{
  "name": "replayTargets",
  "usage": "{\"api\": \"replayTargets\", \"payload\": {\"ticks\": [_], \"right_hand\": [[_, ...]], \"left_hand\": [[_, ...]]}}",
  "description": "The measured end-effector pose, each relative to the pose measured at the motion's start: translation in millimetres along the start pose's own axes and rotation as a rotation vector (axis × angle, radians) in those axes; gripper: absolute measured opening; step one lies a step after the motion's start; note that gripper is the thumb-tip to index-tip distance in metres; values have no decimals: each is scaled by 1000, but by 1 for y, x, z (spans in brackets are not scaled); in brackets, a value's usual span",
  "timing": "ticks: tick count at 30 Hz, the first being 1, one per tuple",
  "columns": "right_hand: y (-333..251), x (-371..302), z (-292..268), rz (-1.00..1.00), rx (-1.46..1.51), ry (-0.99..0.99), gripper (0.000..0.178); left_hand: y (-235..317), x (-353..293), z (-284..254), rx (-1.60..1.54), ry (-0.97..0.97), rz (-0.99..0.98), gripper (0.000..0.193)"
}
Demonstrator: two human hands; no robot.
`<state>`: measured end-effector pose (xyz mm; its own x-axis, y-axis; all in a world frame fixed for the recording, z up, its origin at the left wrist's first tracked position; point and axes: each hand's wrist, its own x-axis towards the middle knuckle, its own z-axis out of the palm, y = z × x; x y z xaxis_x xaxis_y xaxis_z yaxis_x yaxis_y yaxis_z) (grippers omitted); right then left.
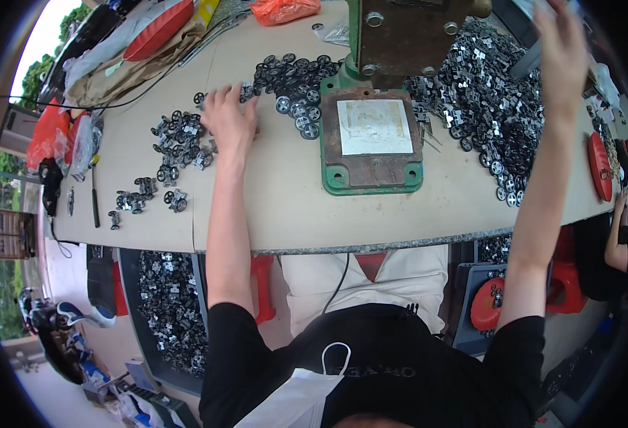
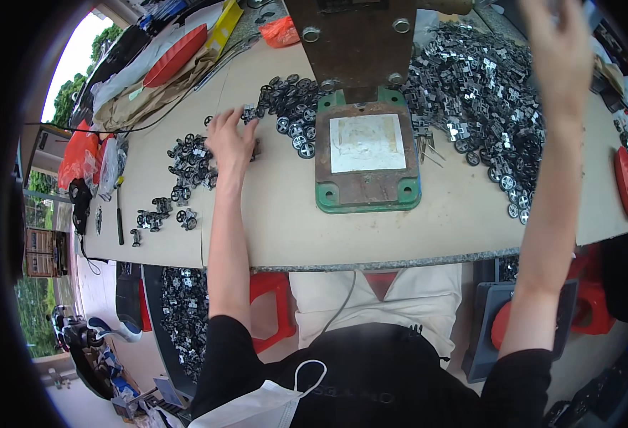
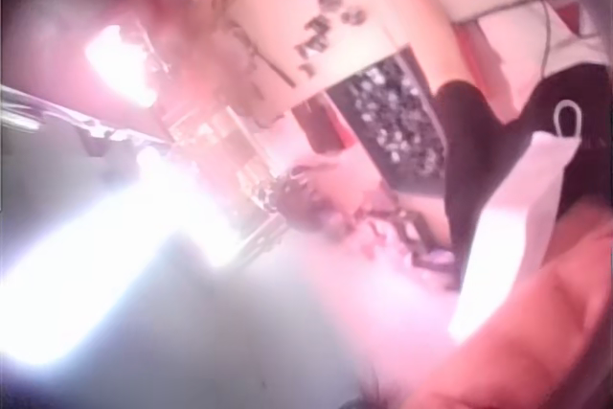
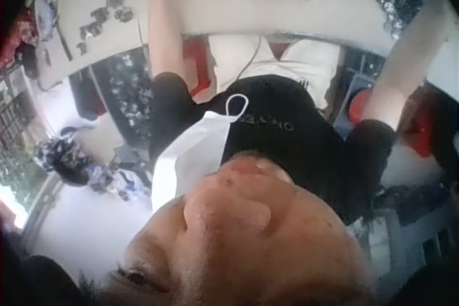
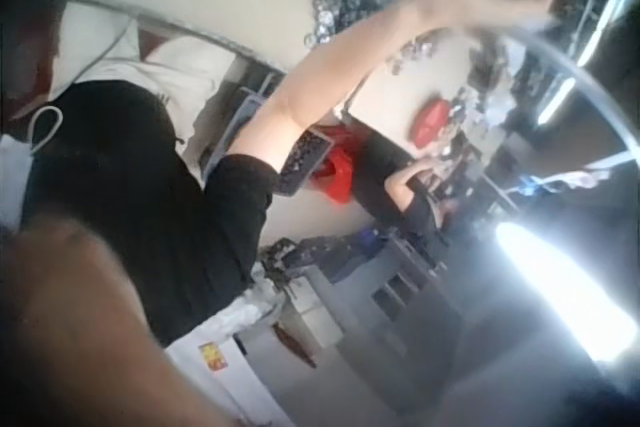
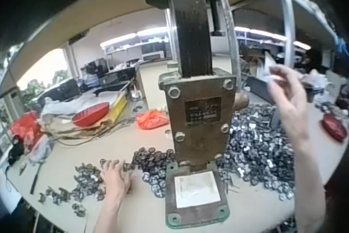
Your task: Assembling small metal and plastic components using a manual press.
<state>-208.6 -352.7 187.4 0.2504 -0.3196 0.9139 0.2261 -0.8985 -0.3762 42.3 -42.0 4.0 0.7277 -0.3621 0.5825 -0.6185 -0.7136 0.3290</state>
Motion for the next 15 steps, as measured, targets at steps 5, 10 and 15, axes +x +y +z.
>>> {"api": "replayTargets", "payload": {"ticks": [5,10,15], "right_hand": [[1,-125,-3,544,25,-278,34],[1,-159,-22,732,28,-284,30],[2,-161,-11,691,64,-331,23]], "left_hand": [[-25,18,16,283,-102,90,41],[-39,24,23,455,132,134,36],[2,43,24,163,-158,222,13]]}}
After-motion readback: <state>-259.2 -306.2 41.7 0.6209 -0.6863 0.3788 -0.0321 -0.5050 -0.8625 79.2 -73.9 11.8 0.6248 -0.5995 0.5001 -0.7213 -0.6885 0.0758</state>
